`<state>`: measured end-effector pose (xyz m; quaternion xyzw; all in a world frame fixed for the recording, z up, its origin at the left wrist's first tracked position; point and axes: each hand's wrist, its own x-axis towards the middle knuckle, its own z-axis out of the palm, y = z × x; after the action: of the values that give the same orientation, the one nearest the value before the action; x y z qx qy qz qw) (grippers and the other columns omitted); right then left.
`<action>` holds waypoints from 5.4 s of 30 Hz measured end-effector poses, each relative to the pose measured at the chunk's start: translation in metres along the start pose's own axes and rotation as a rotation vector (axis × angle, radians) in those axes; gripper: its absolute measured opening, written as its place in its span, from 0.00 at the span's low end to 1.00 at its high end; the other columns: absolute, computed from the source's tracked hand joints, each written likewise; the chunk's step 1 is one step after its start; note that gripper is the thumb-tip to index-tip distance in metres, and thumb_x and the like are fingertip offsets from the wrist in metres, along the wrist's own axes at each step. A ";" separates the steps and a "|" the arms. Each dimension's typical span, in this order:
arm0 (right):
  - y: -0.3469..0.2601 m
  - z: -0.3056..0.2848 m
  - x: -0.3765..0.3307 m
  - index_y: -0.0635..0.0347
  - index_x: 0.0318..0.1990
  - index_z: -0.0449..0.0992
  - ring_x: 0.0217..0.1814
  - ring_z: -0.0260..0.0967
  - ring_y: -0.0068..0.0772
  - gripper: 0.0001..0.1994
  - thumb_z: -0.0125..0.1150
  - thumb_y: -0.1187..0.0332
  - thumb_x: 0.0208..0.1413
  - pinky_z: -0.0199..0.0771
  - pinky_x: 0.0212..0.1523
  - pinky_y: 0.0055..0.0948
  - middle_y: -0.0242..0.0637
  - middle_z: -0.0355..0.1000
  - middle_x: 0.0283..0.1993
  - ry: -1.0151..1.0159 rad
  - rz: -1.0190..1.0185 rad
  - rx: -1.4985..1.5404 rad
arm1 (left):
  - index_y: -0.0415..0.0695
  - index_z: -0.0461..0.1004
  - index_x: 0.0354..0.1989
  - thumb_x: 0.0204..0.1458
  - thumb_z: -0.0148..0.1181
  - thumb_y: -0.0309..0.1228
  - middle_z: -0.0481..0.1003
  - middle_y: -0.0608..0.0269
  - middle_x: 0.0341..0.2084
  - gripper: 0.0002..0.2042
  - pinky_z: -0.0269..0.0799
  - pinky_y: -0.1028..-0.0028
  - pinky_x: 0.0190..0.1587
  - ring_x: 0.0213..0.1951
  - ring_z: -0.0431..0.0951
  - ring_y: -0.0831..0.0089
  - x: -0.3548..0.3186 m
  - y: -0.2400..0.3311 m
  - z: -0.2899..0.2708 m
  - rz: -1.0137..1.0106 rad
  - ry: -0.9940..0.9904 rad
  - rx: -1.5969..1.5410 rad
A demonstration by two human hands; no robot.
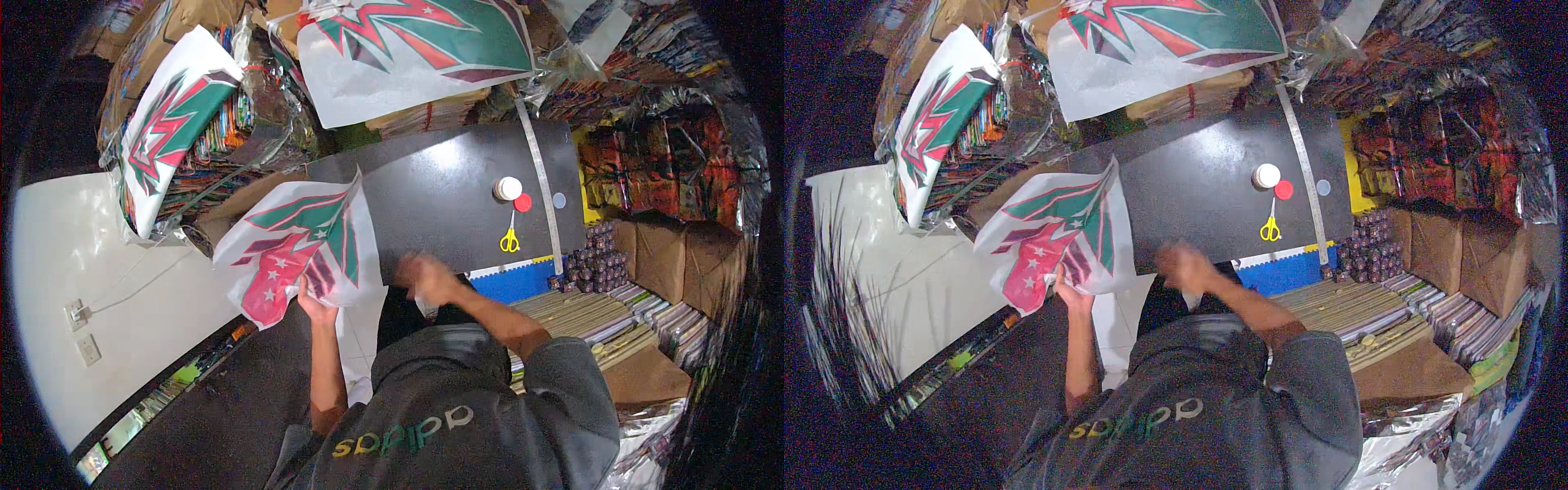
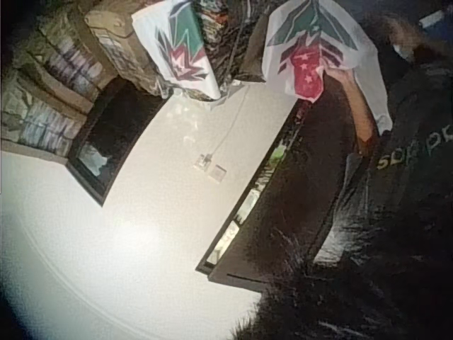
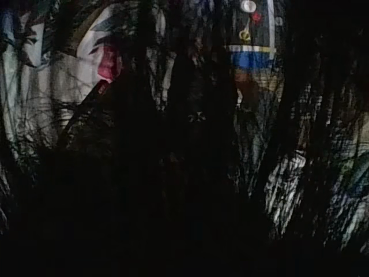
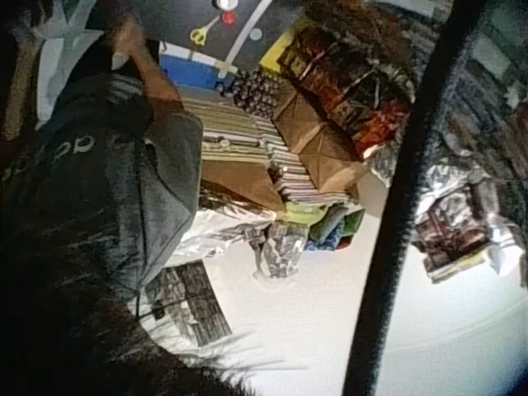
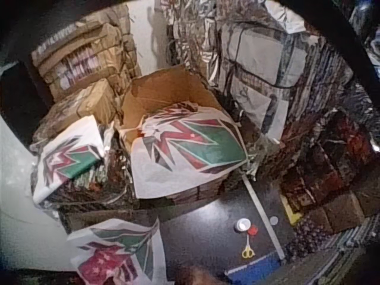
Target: Assembling kite sails by applying glue to the edges in a workshop setting.
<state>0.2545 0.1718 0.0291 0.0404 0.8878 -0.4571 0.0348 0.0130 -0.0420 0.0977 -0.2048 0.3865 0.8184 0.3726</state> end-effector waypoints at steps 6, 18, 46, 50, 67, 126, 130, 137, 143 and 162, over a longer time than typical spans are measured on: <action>0.011 -0.046 0.033 0.52 0.41 0.83 0.53 0.75 0.51 0.11 0.59 0.60 0.57 0.75 0.53 0.48 0.44 0.79 0.48 -0.200 0.103 -0.425 | 0.44 0.72 0.60 0.64 0.52 0.42 0.74 0.58 0.58 0.21 0.64 0.55 0.66 0.60 0.72 0.58 0.013 -0.005 -0.030 0.008 0.012 -0.045; 0.031 0.051 0.071 0.53 0.44 0.82 0.43 0.79 0.46 0.17 0.63 0.52 0.56 0.78 0.47 0.46 0.44 0.80 0.45 -0.587 -0.160 0.006 | 0.46 0.67 0.65 0.65 0.49 0.46 0.68 0.56 0.65 0.25 0.57 0.47 0.70 0.66 0.65 0.52 0.008 0.008 -0.017 0.164 0.113 -0.200; 0.078 -0.050 0.151 0.55 0.45 0.78 0.63 0.65 0.51 0.13 0.62 0.60 0.56 0.57 0.65 0.56 0.42 0.75 0.53 0.617 0.127 -0.217 | 0.42 0.64 0.67 0.67 0.45 0.49 0.69 0.52 0.63 0.28 0.61 0.51 0.67 0.64 0.67 0.51 -0.011 0.028 -0.071 0.084 -0.080 -0.301; 0.101 -0.101 0.211 0.57 0.59 0.72 0.72 0.57 0.51 0.23 0.58 0.57 0.59 0.51 0.71 0.55 0.42 0.66 0.66 0.884 0.380 -0.731 | 0.44 0.68 0.64 0.67 0.45 0.48 0.71 0.54 0.61 0.25 0.64 0.50 0.65 0.62 0.70 0.53 -0.014 0.027 -0.062 0.053 -0.053 -0.223; 0.070 -0.072 0.027 0.57 0.60 0.72 0.74 0.54 0.55 0.28 0.63 0.57 0.52 0.44 0.74 0.60 0.46 0.63 0.69 0.732 0.487 -0.708 | 0.44 0.72 0.60 0.66 0.46 0.47 0.74 0.55 0.57 0.23 0.66 0.51 0.63 0.59 0.73 0.52 0.011 0.023 -0.060 -0.118 -0.142 -0.145; 0.031 -0.099 -0.047 0.63 0.28 0.72 0.29 0.75 0.51 0.13 0.66 0.63 0.54 0.72 0.33 0.45 0.47 0.75 0.25 0.353 0.512 0.108 | 0.36 0.72 0.51 0.56 0.56 0.26 0.78 0.59 0.37 0.15 0.75 0.66 0.37 0.35 0.78 0.69 0.116 -0.068 -0.034 0.092 0.191 0.899; 0.025 -0.102 -0.027 0.63 0.33 0.72 0.31 0.74 0.56 0.11 0.64 0.64 0.57 0.71 0.33 0.47 0.49 0.76 0.27 0.435 0.377 0.186 | 0.35 0.70 0.55 0.62 0.52 0.33 0.78 0.58 0.39 0.17 0.76 0.66 0.41 0.37 0.77 0.68 0.107 -0.064 -0.020 0.302 0.189 0.838; -0.044 -0.097 0.017 0.60 0.42 0.75 0.44 0.76 0.46 0.18 0.73 0.59 0.51 0.75 0.46 0.41 0.42 0.77 0.40 0.261 0.321 0.514 | 0.36 0.67 0.62 0.70 0.40 0.40 0.75 0.52 0.53 0.22 0.73 0.60 0.57 0.56 0.76 0.59 0.051 0.004 0.012 0.383 0.103 0.580; -0.133 -0.079 0.033 0.54 0.64 0.64 0.73 0.52 0.54 0.45 0.83 0.57 0.36 0.57 0.70 0.48 0.47 0.54 0.69 0.527 0.172 0.133 | 0.36 0.60 0.66 0.72 0.35 0.41 0.69 0.49 0.62 0.24 0.63 0.52 0.68 0.63 0.70 0.55 -0.035 -0.001 0.131 0.085 -0.117 0.063; -0.239 -0.179 0.093 0.46 0.42 0.80 0.52 0.71 0.33 0.18 0.69 0.74 0.40 0.60 0.63 0.51 0.28 0.75 0.40 0.517 -0.274 -0.627 | 0.37 0.53 0.70 0.33 0.81 0.50 0.59 0.43 0.68 0.57 0.59 0.53 0.67 0.69 0.60 0.46 -0.093 0.070 0.156 1.123 -0.763 1.568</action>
<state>0.1330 0.1831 0.3176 0.0229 0.9604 -0.1406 -0.2393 0.0112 0.0090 0.2853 0.5776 0.7067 0.4036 0.0636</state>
